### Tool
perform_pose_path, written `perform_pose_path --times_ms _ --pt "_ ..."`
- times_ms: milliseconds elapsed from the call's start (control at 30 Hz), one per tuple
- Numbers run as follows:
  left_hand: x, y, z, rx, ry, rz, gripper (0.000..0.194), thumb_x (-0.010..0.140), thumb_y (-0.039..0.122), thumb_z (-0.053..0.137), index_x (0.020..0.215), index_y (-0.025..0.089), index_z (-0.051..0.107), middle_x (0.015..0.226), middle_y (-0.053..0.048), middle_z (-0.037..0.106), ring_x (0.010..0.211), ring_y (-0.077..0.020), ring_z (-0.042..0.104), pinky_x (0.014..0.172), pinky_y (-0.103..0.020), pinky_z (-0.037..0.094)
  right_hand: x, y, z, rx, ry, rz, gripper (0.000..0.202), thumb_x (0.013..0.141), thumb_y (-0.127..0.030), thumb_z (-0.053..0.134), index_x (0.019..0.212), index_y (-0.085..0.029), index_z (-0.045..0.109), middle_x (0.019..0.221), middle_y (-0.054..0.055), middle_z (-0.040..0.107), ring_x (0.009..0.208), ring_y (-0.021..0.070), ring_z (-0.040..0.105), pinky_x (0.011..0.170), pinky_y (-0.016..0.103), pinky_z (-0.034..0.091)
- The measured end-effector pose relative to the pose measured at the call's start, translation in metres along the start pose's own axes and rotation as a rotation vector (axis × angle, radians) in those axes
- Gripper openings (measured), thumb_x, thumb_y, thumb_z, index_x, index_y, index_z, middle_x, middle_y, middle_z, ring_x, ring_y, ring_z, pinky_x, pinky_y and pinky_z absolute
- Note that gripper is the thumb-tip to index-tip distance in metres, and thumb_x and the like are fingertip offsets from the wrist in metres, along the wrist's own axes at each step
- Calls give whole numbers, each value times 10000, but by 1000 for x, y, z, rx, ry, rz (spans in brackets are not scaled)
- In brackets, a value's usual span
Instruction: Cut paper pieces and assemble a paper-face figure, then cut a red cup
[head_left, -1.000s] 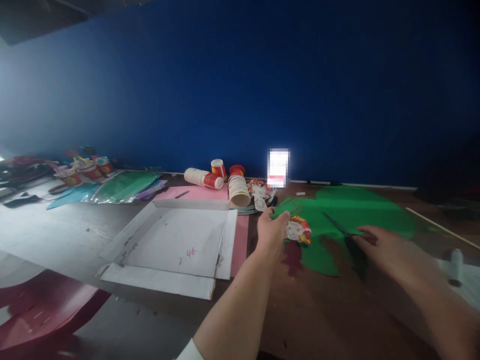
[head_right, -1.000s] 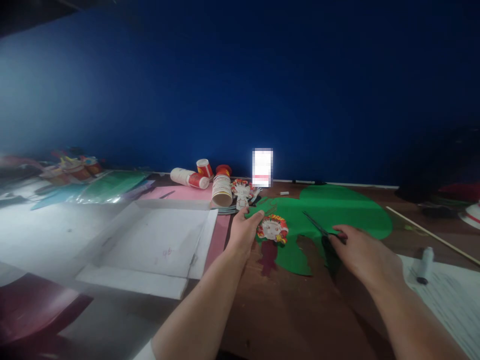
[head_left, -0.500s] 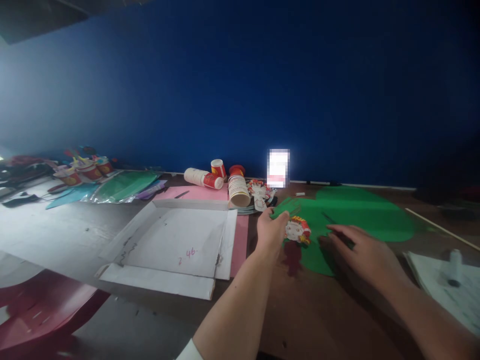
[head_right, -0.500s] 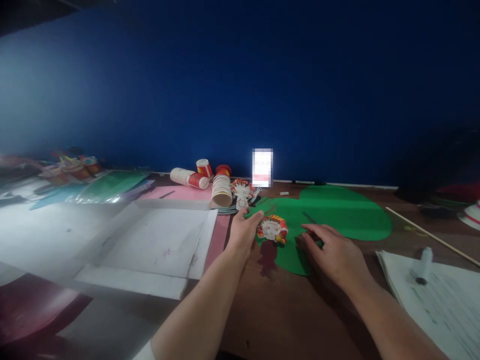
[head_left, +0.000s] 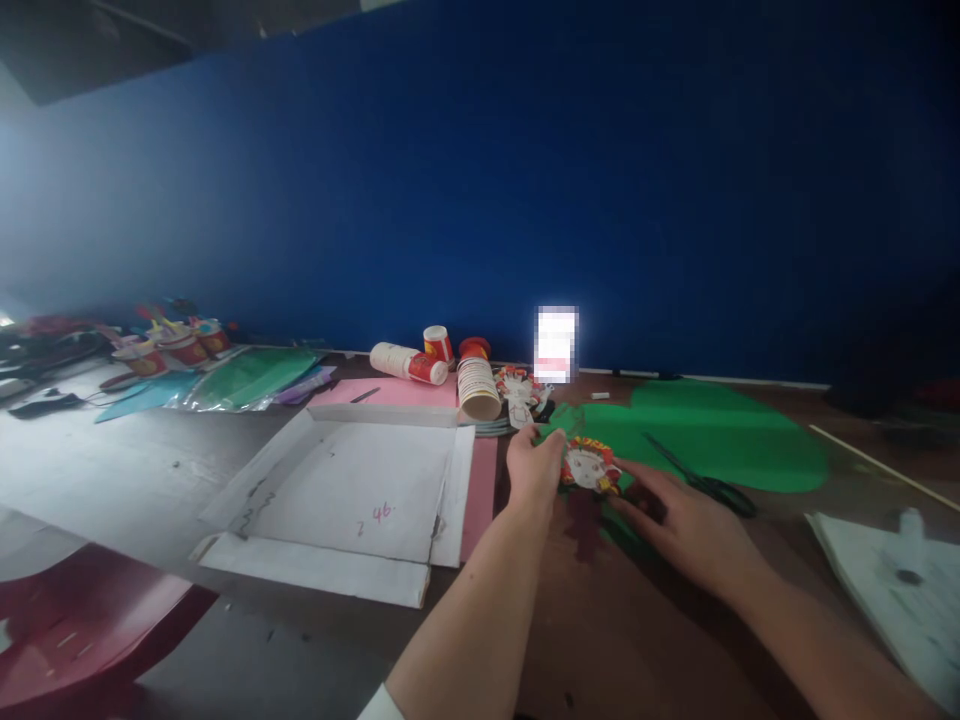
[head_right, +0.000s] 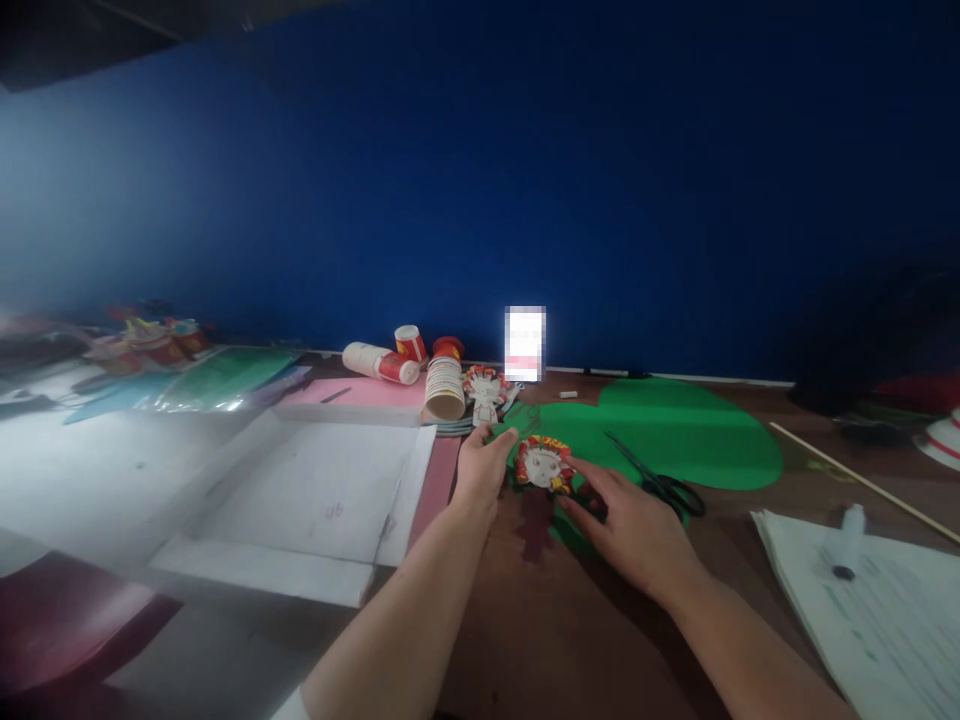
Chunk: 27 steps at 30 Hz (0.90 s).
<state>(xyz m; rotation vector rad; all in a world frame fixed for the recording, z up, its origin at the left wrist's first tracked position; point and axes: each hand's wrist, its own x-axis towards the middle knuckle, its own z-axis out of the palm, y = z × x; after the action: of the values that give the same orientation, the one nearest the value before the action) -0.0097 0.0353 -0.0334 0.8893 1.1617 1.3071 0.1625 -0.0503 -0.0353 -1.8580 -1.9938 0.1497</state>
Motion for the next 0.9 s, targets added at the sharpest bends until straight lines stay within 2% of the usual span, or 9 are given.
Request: perform_pose_path --times_ms 167,400,633,900 --pt "-1 0 1 -22 -34 -14 148 652 285 687 703 155 637 620 3 576 575 -116 507 574 -232 424 1 -4 -1 9 -40 42 580 892 -618 466 1372 -307 565 1126 61 741 825 260 725 669 352 551" --pt "-2 -3 1 -10 -76 -37 149 640 274 695 692 146 638 593 4 555 536 -112 491 532 -234 418 1 -2 7 30 -11 19 557 881 -609 488 1346 -320 591 1251 56 697 970 294 713 746 397 571" --pt "-2 -3 2 22 -87 -78 136 636 274 671 679 155 620 571 15 526 519 -111 485 506 -232 423 1 -2 12 74 -16 59 601 856 -613 524 1366 -299 570 1324 60 656 1073 321 683 835 437 567" --pt "2 -8 0 68 -97 -55 155 637 300 672 678 158 624 596 2 546 551 -119 496 537 -237 419 4 6 17 239 -34 84 588 863 -604 545 1368 -304 541 1197 46 728 1031 288 704 847 403 565"
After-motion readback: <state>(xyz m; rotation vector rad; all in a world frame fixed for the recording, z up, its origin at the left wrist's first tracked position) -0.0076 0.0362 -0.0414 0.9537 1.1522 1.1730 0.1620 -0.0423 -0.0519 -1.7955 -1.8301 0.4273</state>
